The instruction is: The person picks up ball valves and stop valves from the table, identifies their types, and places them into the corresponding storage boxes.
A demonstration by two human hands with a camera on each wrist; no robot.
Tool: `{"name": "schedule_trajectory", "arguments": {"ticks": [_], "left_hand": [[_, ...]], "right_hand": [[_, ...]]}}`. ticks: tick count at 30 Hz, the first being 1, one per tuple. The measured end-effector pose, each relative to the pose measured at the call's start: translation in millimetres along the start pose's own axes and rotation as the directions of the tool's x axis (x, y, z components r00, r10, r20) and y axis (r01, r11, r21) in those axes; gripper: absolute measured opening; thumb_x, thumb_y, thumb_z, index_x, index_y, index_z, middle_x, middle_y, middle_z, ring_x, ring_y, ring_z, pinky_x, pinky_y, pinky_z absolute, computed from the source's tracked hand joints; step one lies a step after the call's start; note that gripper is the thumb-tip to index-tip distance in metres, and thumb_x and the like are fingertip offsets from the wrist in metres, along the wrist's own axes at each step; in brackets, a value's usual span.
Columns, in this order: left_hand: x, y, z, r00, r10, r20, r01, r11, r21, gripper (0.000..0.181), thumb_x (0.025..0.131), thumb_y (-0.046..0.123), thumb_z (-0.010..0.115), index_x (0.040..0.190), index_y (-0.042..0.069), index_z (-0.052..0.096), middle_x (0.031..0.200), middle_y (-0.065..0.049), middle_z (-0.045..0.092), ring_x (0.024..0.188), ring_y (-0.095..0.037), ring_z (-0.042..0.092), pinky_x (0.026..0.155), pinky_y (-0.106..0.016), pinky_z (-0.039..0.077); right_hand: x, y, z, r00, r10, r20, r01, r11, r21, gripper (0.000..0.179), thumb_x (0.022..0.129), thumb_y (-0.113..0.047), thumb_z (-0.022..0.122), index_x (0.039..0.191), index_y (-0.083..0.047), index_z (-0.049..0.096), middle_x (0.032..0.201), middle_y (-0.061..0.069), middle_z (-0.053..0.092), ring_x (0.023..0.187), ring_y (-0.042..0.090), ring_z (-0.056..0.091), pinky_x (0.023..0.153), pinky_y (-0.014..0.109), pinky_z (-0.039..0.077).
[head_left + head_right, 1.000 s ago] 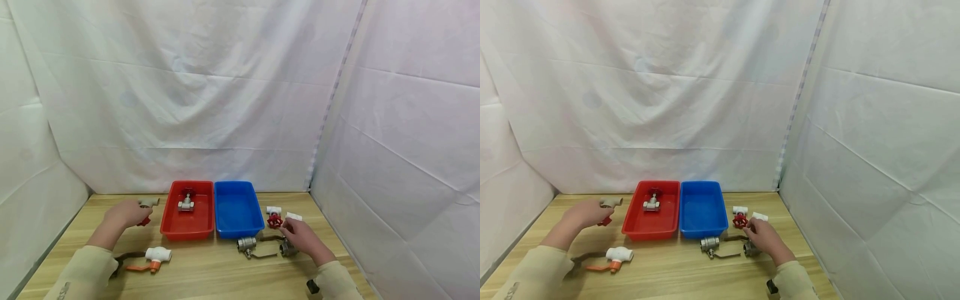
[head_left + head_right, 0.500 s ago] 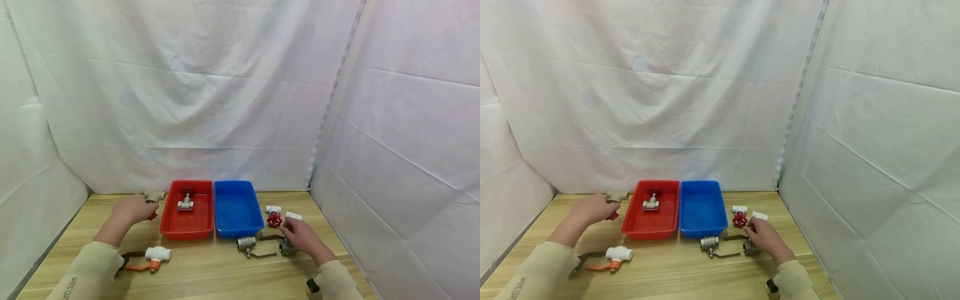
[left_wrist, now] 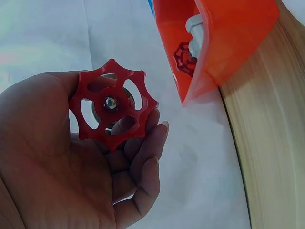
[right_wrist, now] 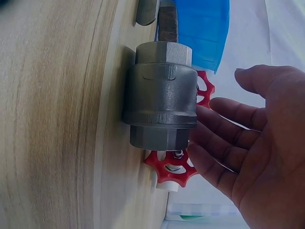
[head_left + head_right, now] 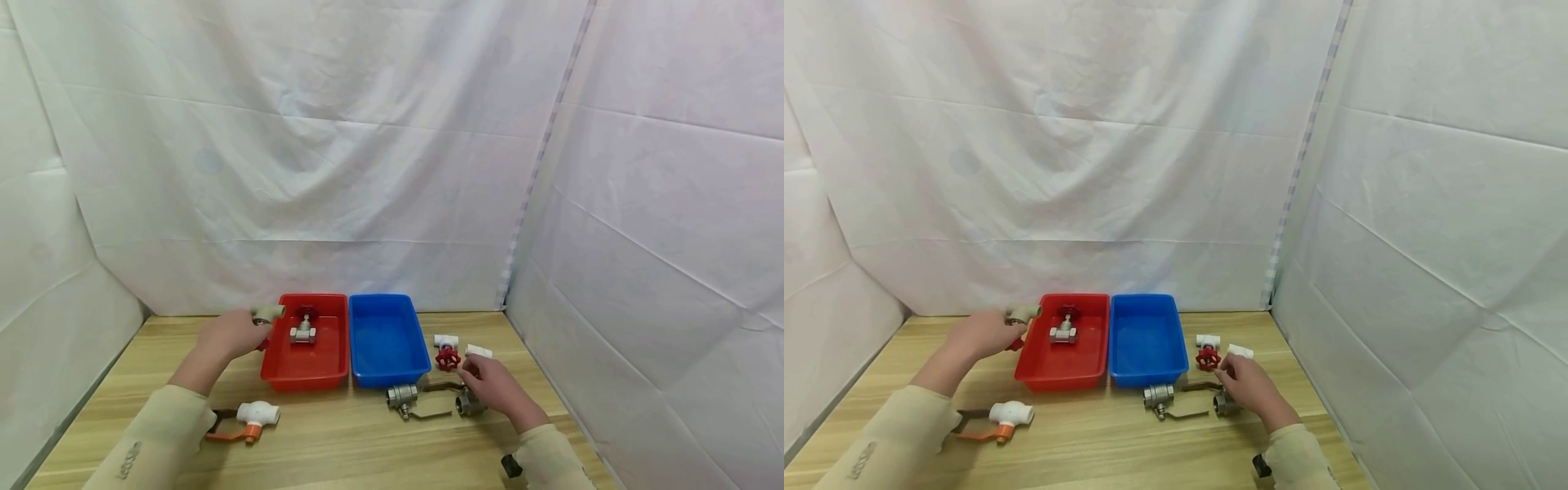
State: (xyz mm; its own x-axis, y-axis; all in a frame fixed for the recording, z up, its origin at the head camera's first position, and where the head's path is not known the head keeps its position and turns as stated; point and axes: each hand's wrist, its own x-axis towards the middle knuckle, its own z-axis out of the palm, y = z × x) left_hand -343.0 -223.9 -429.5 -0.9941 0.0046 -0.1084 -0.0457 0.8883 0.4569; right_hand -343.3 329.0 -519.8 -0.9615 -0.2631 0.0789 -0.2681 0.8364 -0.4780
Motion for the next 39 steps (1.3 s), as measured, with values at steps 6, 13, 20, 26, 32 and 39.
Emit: {"name": "schedule_trajectory", "arguments": {"ticks": [6, 13, 20, 26, 32, 39], "left_hand": [[5.3, 12.8, 5.0, 1.000, -0.003, 0.000, 0.003, 1.000, 0.003, 0.031, 0.104, 0.035, 0.062, 0.088, 0.009, 0.066, 0.082, -0.008, 0.064, 0.074, -0.025, 0.058, 0.064, -0.036, 0.046], [13.0, 31.7, 12.3, 0.999, 0.035, -0.005, -0.035, 0.999, 0.022, 0.033, 0.103, 0.037, 0.063, 0.081, 0.012, 0.063, 0.079, -0.007, 0.060, 0.071, -0.023, 0.057, 0.063, -0.036, 0.045], [25.6, 42.1, 21.6, 0.997, 0.064, 0.032, -0.064, 0.998, -0.013, 0.034, 0.104, 0.039, 0.066, 0.084, 0.011, 0.065, 0.079, -0.006, 0.063, 0.072, -0.022, 0.059, 0.063, -0.034, 0.047], [32.5, 48.3, 28.2, 0.994, 0.055, 0.090, -0.044, 0.992, -0.117, 0.030, 0.103, 0.034, 0.070, 0.088, 0.008, 0.069, 0.081, -0.008, 0.068, 0.077, -0.023, 0.062, 0.069, -0.033, 0.051], [39.3, 54.4, 32.9, 0.994, 0.024, 0.110, -0.006, 0.987, -0.159, 0.027, 0.099, 0.033, 0.077, 0.099, 0.007, 0.070, 0.090, -0.009, 0.072, 0.088, -0.027, 0.067, 0.076, -0.036, 0.058], [47.5, 58.9, 39.3, 0.992, 0.024, 0.123, -0.006, 0.990, -0.138, 0.027, 0.099, 0.034, 0.077, 0.101, 0.007, 0.072, 0.087, -0.007, 0.072, 0.087, -0.026, 0.068, 0.077, -0.037, 0.058]], "right_hand": [[0.3, 0.7, -1.1, 1.000, 0.010, 0.002, -0.010, 1.000, 0.006, 0.013, 0.112, -0.024, 0.070, 0.101, -0.018, 0.071, 0.083, -0.007, 0.063, 0.071, 0.013, 0.056, 0.065, 0.034, 0.049], [-0.2, 0.4, -2.8, 1.000, 0.028, 0.006, -0.028, 0.999, 0.016, 0.013, 0.112, -0.025, 0.071, 0.100, -0.018, 0.070, 0.081, -0.006, 0.062, 0.070, 0.013, 0.056, 0.064, 0.035, 0.050], [-1.0, -1.5, -4.1, 1.000, 0.026, -0.001, -0.026, 1.000, 0.005, 0.015, 0.112, -0.025, 0.071, 0.099, -0.018, 0.069, 0.082, -0.006, 0.061, 0.071, 0.013, 0.055, 0.066, 0.035, 0.050], [0.0, -1.4, -2.8, 0.999, 0.007, -0.042, -0.008, 1.000, -0.022, 0.013, 0.110, -0.023, 0.072, 0.110, -0.010, 0.071, 0.096, -0.002, 0.067, 0.083, 0.013, 0.061, 0.076, 0.041, 0.057], [0.0, -0.5, -0.1, 0.996, -0.049, -0.072, 0.042, 0.994, -0.103, 0.036, 0.109, -0.022, 0.073, 0.137, 0.000, 0.068, 0.123, 0.013, 0.069, 0.104, 0.024, 0.067, 0.092, 0.051, 0.060], [-2.7, -4.5, -1.4, 0.970, -0.189, -0.154, 0.152, 0.963, -0.220, 0.040, 0.105, -0.021, 0.080, 0.137, -0.002, 0.068, 0.135, 0.016, 0.068, 0.117, 0.035, 0.065, 0.099, 0.058, 0.058]]}}
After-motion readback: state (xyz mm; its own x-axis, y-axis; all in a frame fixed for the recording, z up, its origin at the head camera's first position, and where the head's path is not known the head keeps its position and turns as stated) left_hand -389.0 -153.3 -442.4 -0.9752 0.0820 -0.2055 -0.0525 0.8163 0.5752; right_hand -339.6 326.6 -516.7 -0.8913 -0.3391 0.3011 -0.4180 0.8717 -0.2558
